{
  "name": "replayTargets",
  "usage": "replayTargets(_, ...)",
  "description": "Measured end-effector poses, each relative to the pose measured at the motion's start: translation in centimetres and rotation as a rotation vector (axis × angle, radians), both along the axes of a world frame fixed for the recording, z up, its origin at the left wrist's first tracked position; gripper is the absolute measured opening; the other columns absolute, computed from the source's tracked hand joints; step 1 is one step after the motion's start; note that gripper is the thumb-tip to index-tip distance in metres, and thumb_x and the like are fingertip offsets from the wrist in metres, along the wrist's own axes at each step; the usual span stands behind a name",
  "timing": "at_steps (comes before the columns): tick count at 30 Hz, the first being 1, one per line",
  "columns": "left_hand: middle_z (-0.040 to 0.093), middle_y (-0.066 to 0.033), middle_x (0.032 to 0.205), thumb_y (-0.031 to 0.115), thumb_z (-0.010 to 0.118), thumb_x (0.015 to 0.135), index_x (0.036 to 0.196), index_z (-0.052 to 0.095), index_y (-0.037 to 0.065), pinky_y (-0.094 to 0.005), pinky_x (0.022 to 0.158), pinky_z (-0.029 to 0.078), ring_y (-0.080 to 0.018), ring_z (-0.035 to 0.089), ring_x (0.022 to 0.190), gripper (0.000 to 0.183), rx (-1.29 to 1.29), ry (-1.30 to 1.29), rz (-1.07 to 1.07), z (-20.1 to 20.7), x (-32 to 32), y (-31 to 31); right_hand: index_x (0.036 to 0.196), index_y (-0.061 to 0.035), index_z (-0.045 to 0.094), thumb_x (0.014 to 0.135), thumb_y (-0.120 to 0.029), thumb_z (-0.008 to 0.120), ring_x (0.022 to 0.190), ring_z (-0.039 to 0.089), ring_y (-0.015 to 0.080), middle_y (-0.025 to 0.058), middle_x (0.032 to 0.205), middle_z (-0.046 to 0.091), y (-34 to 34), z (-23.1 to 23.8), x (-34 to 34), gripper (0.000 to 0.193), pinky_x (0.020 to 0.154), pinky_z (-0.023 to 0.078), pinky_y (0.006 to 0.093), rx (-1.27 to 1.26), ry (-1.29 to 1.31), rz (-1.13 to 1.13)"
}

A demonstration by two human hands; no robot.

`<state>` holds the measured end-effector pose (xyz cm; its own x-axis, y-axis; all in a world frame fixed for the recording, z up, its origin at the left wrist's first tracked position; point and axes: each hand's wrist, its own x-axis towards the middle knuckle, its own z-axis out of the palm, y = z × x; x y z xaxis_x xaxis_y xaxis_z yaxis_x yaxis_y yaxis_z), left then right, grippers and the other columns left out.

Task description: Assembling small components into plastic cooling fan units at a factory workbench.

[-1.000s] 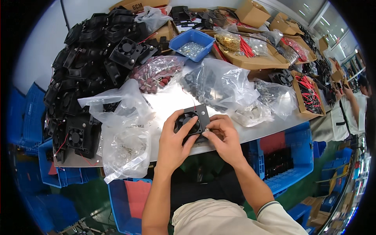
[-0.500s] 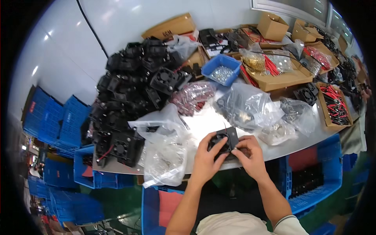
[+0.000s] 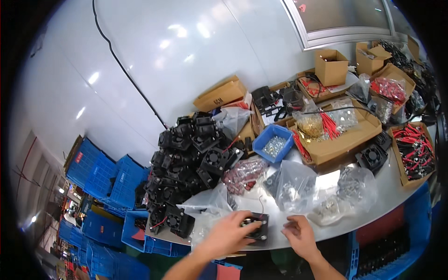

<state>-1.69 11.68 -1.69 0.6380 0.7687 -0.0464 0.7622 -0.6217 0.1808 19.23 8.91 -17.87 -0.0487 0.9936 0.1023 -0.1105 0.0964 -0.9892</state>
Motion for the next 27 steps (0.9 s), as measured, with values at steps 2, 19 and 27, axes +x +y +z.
replayTargets(2,0.056,-0.015,0.119,0.023,0.078,0.072,0.117,0.063,0.015,-0.0409,0.091,0.047,-0.0338,0.057,0.105,0.048,-0.07,0.081,-0.035,5.2,-0.8,3.6,0.116,0.0048,0.05,0.081,0.005,0.066,0.09,0.064,0.0193,0.015,0.101,0.058,0.2,-1.0,0.1,0.038,0.077,0.054,0.0292,-0.106,0.204,0.004)
replayTargets(19,0.055,-0.0159,0.123,0.02,0.078,0.069,0.111,0.068,0.01,-0.0422,0.097,0.044,-0.0343,0.051,0.116,0.044,0.586,0.044,0.528,6.0,-4.4,39.3,0.111,-0.0021,0.057,0.085,-0.006,0.059,0.082,0.059,0.042,0.023,0.091,0.06,-0.1,-1.0,-1.3,0.027,0.072,0.048,0.0468,0.222,-0.307,-0.22)
replayTargets(27,0.045,-0.0227,0.137,0.013,0.074,0.075,0.119,0.063,0.011,-0.0442,0.106,0.037,-0.0395,0.043,0.127,0.045,0.872,0.056,0.41,9.7,-5.4,30.5,0.106,-0.0009,0.06,0.085,-0.012,0.063,0.081,0.064,0.0332,0.0169,0.094,0.062,-1.1,0.9,-1.6,0.023,0.072,0.052,0.0409,0.146,-0.244,-0.131)
